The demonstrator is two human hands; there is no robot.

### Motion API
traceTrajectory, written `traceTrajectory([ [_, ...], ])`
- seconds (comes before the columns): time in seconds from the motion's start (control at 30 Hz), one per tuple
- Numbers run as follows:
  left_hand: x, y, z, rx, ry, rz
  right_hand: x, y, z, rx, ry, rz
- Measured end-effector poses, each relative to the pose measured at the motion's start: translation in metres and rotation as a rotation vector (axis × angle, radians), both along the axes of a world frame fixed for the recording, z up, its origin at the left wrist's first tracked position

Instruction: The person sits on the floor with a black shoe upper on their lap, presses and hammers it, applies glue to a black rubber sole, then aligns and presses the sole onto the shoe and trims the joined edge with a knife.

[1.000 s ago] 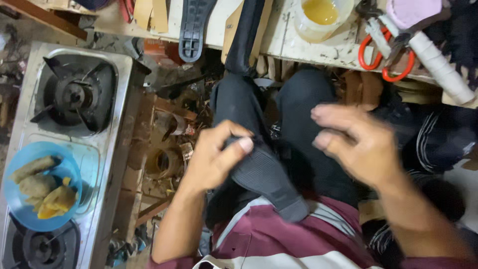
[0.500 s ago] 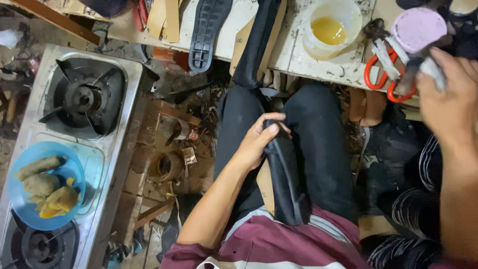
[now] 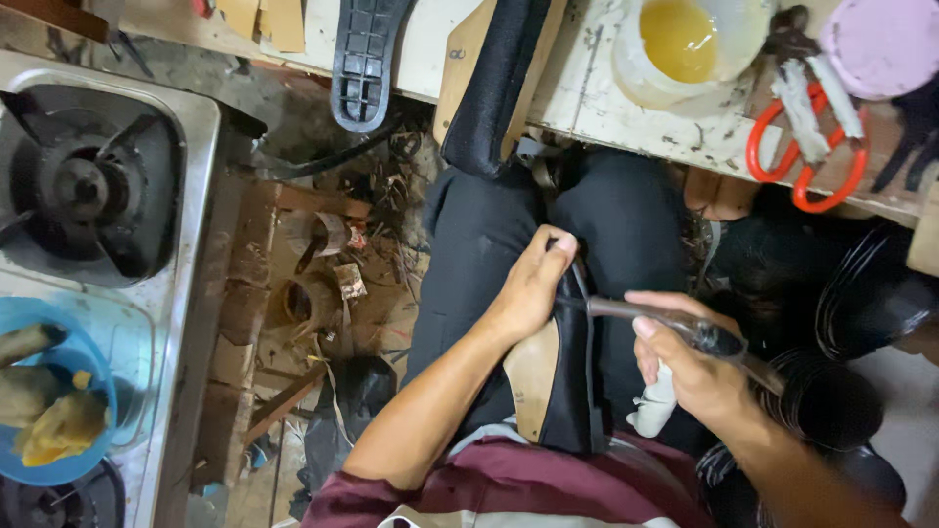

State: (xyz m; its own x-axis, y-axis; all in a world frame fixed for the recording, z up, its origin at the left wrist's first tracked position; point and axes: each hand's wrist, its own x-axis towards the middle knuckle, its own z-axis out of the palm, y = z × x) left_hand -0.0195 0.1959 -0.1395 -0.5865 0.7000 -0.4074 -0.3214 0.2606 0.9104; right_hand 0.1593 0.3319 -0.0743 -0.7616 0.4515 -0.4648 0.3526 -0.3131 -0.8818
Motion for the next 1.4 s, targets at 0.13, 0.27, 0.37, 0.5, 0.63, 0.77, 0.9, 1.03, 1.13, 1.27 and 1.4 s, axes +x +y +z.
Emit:
traceTrajectory([
  [0.13, -0.002, 0.000, 0.010, -0.028, 0.058, -0.067, -0.020, 0.008, 0.007, 0.225, -0.248, 0.201],
  [0.27, -0.012, 0.006, 0.020, -0.087, 0.046, -0.148, -0.025, 0.024, 0.012, 0.219, -0.302, 0.273],
  [0.37, -0.019, 0.003, 0.030, -0.073, 0.048, -0.237, -0.022, 0.023, 0.014, 0.185, -0.248, 0.135],
  [0.5, -0.026, -0.001, 0.040, -0.017, 0.107, -0.319, -0.025, 0.021, 0.012, 0.250, -0.434, 0.171],
  [0.63, -0.031, 0.000, 0.042, -0.086, 0.029, -0.398, -0.037, 0.028, 0.013, 0.203, -0.457, 0.105],
  [0.77, -0.028, -0.002, 0.041, -0.075, -0.029, -0.371, -0.050, 0.037, 0.017, 0.289, -0.498, 0.293],
  [0.9, -0.025, -0.004, 0.040, 0.008, 0.066, -0.334, -0.063, 0.040, 0.018, 0.317, -0.279, 0.270],
  [1.03, -0.024, -0.005, 0.041, -0.053, -0.011, -0.387, -0.071, 0.044, 0.019, 0.417, -0.344, 0.491],
  [1.13, -0.025, -0.005, 0.039, -0.043, 0.063, -0.377, -0.073, 0.049, 0.014, 0.372, -0.409, 0.439],
  [1.27, -0.025, -0.007, 0.040, -0.031, 0.066, -0.356, -0.076, 0.052, 0.002, 0.262, -0.421, 0.382],
  [1.4, -0.030, -0.008, 0.057, -0.081, 0.065, -0.385, -0.078, 0.045, 0.018, 0.137, -0.434, 0.273],
])
